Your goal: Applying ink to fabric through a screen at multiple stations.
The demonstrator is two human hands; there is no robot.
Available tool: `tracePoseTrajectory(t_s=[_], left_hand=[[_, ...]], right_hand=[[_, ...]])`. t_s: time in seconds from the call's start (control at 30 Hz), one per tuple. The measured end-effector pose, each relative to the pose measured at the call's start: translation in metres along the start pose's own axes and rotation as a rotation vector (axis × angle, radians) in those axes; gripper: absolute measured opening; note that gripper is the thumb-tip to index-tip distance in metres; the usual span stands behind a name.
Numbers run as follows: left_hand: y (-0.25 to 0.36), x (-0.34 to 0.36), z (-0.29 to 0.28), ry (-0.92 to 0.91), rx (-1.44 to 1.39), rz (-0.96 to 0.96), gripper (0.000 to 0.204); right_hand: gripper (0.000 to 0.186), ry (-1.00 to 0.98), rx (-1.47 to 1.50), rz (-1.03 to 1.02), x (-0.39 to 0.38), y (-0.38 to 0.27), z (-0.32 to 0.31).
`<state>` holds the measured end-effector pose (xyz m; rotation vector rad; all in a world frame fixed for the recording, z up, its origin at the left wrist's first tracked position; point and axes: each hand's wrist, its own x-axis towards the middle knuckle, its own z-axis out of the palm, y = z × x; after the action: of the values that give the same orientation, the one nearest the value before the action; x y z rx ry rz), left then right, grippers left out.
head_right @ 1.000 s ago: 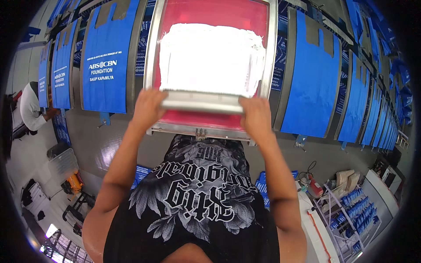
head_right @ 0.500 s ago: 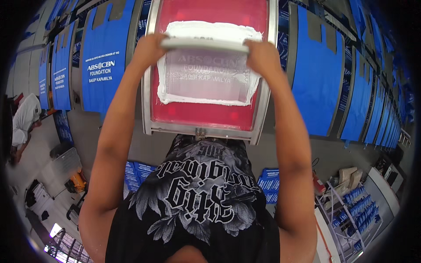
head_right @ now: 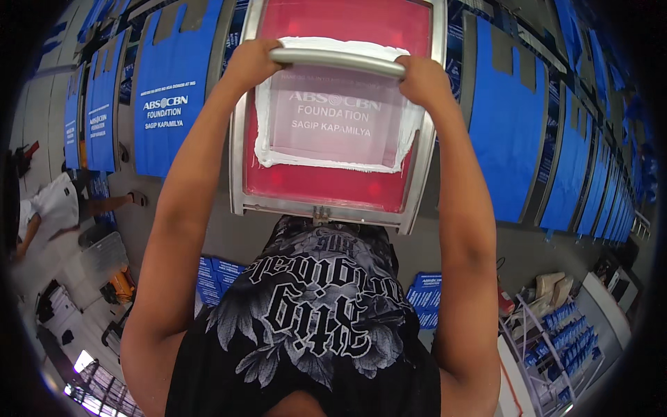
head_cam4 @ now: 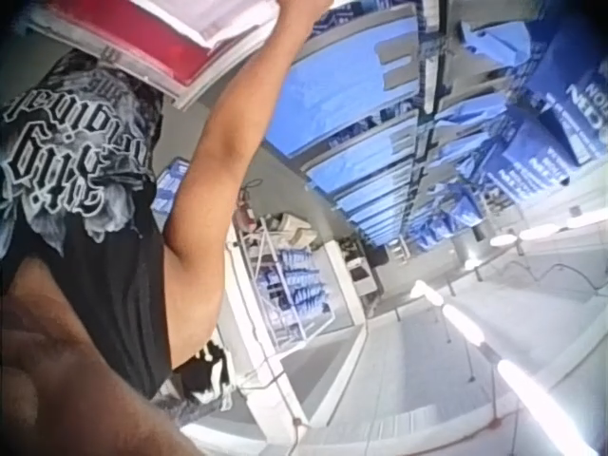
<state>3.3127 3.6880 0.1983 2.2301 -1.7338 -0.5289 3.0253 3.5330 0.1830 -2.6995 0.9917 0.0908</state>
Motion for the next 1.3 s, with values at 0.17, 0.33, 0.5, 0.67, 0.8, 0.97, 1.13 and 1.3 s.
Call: tracePoseTrajectory(t_s=[0.17,0.33,0.5,0.67,0.8,0.97,1.13,1.3], left_hand=[[0.008,-0.157,0.028,-0.062,0.035,0.036,0.036],[0.013,-0.150,0.055,0.113,0.020,0.074,0.033],[0.004,0.001,0.004,-0.003,0.064,-0.073,0.035],[-0.010,0.001,-0.026,0.080,0.103,-0.084,0.049],[0.029,-0.097,-0.016,0.702,0.128,0.129,0.052],[0.067,-0.261,0.102,-0.890,-0.641,-0.578,0.042],[0.081,-0.297,0.180,-0.540,-1.374,-0.588,0.040],[0.097,-0.296,0.146,-0.555,-1.294,-0.423,0.040]], right_hand=[[0.043,-0.140,0.101,0.019,-0.144,-0.070,0.006],[0.040,0.012,0.043,0.028,-0.139,-0.057,0.044],[0.038,-0.044,-0.057,0.051,0.003,-0.005,-0.004],[0.041,-0.159,0.074,-0.046,0.048,-0.004,-0.039],[0.046,-0.157,0.075,-0.037,0.066,0.009,-0.065],[0.050,-0.208,0.044,-0.090,0.085,0.019,-0.028],[0.050,-0.133,0.033,-0.140,0.083,-0.011,-0.034],[0.052,-0.113,0.003,-0.126,0.075,-0.048,-0.045]])
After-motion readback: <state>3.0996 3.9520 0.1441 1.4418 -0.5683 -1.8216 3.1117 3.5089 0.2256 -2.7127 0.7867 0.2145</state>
